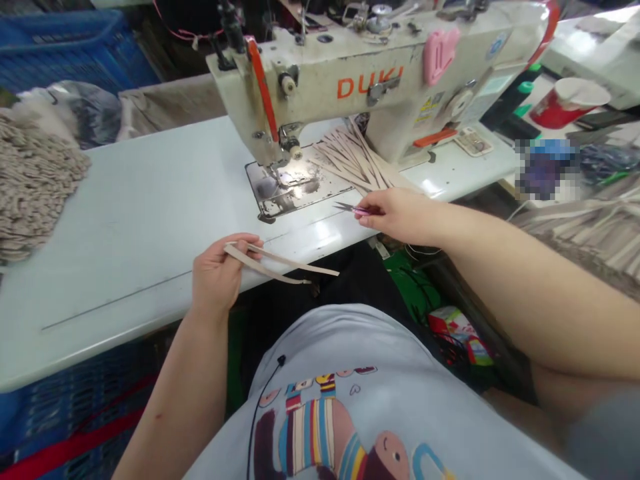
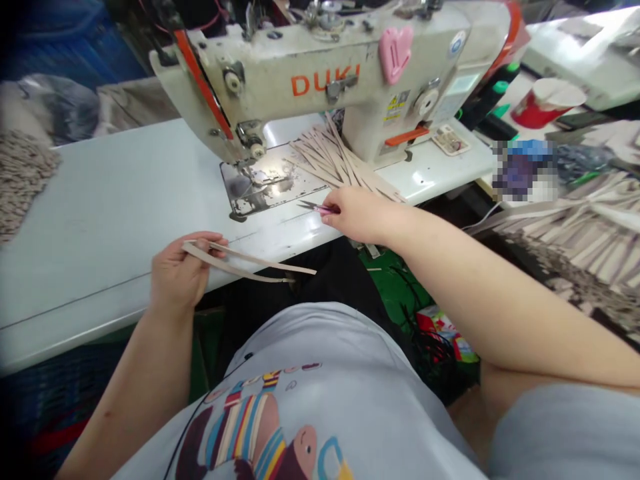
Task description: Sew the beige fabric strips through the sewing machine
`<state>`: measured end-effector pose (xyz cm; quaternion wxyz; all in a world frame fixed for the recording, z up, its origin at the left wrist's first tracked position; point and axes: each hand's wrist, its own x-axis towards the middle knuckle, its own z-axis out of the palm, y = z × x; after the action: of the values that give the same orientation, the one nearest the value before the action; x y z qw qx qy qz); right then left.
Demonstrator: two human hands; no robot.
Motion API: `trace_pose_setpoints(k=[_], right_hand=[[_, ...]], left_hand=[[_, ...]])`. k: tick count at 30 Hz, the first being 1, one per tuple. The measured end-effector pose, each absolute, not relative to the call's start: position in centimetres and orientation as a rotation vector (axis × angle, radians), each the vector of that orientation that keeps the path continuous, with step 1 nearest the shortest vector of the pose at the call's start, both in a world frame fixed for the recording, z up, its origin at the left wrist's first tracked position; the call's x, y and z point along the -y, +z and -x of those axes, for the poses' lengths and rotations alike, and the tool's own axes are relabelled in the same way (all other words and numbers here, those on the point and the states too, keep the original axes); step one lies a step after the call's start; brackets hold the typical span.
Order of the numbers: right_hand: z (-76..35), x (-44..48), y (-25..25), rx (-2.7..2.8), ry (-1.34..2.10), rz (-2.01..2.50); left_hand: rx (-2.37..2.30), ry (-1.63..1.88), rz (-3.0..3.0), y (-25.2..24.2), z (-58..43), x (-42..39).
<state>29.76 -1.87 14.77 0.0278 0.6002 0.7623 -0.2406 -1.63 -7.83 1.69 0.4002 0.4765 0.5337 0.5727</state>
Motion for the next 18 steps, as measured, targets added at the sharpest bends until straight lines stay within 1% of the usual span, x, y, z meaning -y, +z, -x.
trace_pose_setpoints(k=[3,12,18], right_hand=[[-27.7,1.4,13.7,-2.396,-0.720,-1.802],[-21.9,-0.4,10.4,-2.449,-0.475,-1.866],[-19.2,-1.7,8.7,-2.444,-0.378,-1.874]], left_hand=[[-1.366,1.426,-1.204,1.6,1.8,7.8],[-1.273,1.398,-1.026,1.8,1.8,8.0],[-1.240,1.381,-0.985,1.9,1.8,7.9]])
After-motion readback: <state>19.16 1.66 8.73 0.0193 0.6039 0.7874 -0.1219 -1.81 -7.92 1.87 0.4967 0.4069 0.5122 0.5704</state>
